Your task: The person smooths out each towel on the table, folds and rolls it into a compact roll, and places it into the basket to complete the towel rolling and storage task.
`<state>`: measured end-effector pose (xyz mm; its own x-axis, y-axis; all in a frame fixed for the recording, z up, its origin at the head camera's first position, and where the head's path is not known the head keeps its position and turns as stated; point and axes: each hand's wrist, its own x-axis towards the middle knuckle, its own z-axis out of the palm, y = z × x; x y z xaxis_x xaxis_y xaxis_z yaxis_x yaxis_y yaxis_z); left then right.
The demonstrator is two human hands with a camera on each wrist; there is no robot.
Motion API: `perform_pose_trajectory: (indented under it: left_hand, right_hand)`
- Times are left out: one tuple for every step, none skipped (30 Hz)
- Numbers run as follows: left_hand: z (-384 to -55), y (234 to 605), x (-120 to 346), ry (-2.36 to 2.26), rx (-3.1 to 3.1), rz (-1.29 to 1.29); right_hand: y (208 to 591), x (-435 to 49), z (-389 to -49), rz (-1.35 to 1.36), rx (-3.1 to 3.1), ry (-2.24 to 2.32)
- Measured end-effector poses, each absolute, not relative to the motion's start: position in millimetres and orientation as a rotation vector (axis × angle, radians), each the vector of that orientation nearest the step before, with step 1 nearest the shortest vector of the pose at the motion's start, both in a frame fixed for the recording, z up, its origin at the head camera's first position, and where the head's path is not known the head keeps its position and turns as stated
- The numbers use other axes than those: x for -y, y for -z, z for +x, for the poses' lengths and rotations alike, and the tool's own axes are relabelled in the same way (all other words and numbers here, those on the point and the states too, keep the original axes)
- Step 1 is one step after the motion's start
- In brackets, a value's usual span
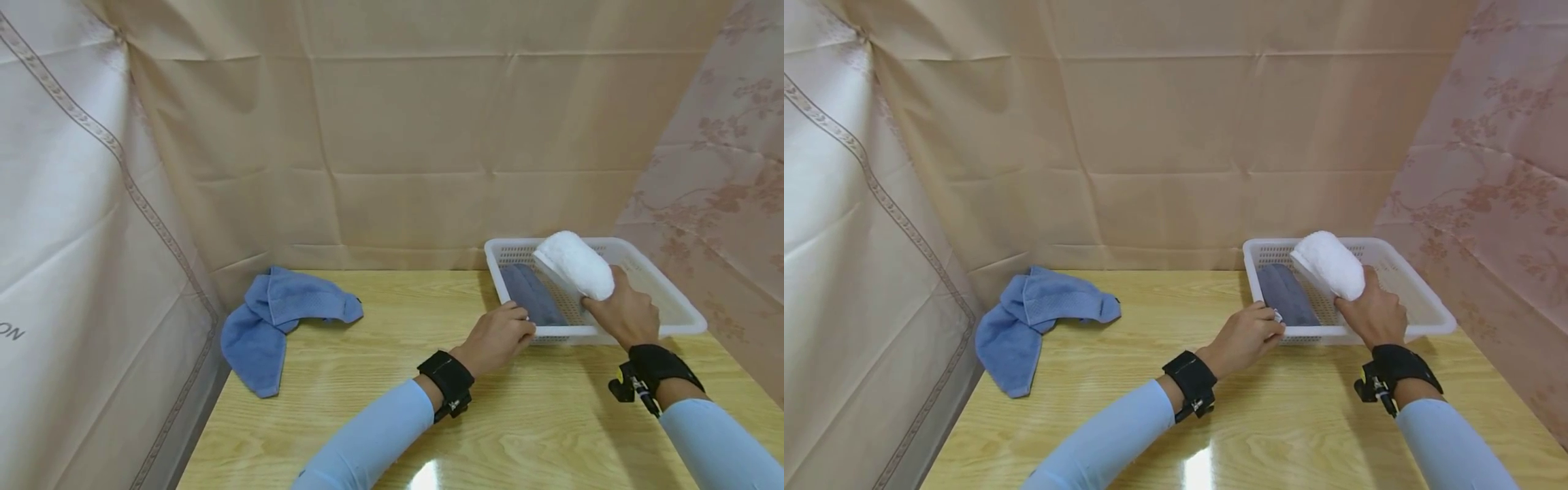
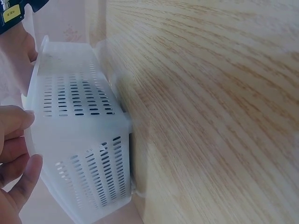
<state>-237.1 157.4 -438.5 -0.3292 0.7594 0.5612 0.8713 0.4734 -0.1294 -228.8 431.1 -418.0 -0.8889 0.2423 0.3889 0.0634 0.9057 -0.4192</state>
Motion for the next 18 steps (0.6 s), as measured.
perform_pose_trajectory:
  left_hand:
    - [-237.2, 438.5, -157.6, 0.261, 2.163, -1.346]
    - [-237.3, 438.4, -157.8, 0.262, 2.160, -1.345]
    - [-237.3, 438.2, -158.0, 0.262, 2.159, -1.344]
    - [-237.1, 438.6, -158.0, 0.261, 2.156, -1.344]
    - [-236.8, 438.8, -158.0, 0.262, 2.154, -1.344]
    - [-236.6, 438.9, -158.0, 0.264, 2.152, -1.345]
    - [-236.2, 438.8, -158.0, 0.266, 2.150, -1.346]
    - [-235.9, 438.7, -158.1, 0.265, 2.147, -1.347]
    - [-235.6, 438.4, -158.0, 0.265, 2.146, -1.349]
    - [-235.5, 438.3, -158.1, 0.264, 2.144, -1.350]
    - [-235.3, 438.2, -158.1, 0.262, 2.144, -1.349]
    - [-235.3, 438.0, -158.2, 0.260, 2.142, -1.348]
    - [-235.3, 437.9, -158.2, 0.257, 2.141, -1.346]
    - [-235.5, 437.8, -158.3, 0.253, 2.140, -1.342]
    - [-235.7, 437.8, -158.3, 0.249, 2.139, -1.339]
    - [-235.9, 437.7, -158.4, 0.244, 2.138, -1.336]
    - [-236.1, 437.6, -158.5, 0.240, 2.138, -1.332]
    - [-236.3, 437.7, -158.5, 0.238, 2.138, -1.330]
  right_hand:
    - [418.0, -431.3, -229.2, -0.218, 2.631, -0.553]
    - [417.9, -431.7, -229.3, -0.217, 2.637, -0.548]
    - [417.7, -431.8, -229.5, -0.220, 2.642, -0.544]
    - [418.4, -432.0, -229.5, -0.225, 2.649, -0.540]
    - [418.9, -432.0, -229.4, -0.231, 2.655, -0.539]
    - [419.4, -431.8, -229.3, -0.236, 2.661, -0.537]
    - [419.8, -431.6, -229.2, -0.240, 2.667, -0.535]
    - [420.1, -431.5, -229.2, -0.246, 2.674, -0.534]
    - [420.5, -431.4, -229.2, -0.250, 2.681, -0.534]
    - [420.8, -431.4, -229.3, -0.252, 2.690, -0.534]
    - [420.9, -431.3, -229.6, -0.256, 2.699, -0.535]
    - [421.0, -431.2, -230.0, -0.260, 2.708, -0.536]
    - [421.0, -431.2, -230.6, -0.265, 2.717, -0.536]
    - [420.8, -431.0, -231.2, -0.270, 2.725, -0.538]
    - [420.6, -430.9, -232.0, -0.276, 2.732, -0.539]
    - [420.2, -430.6, -232.8, -0.282, 2.737, -0.538]
    - [419.8, -430.2, -233.5, -0.288, 2.742, -0.538]
    - [419.5, -429.8, -234.1, -0.294, 2.748, -0.536]
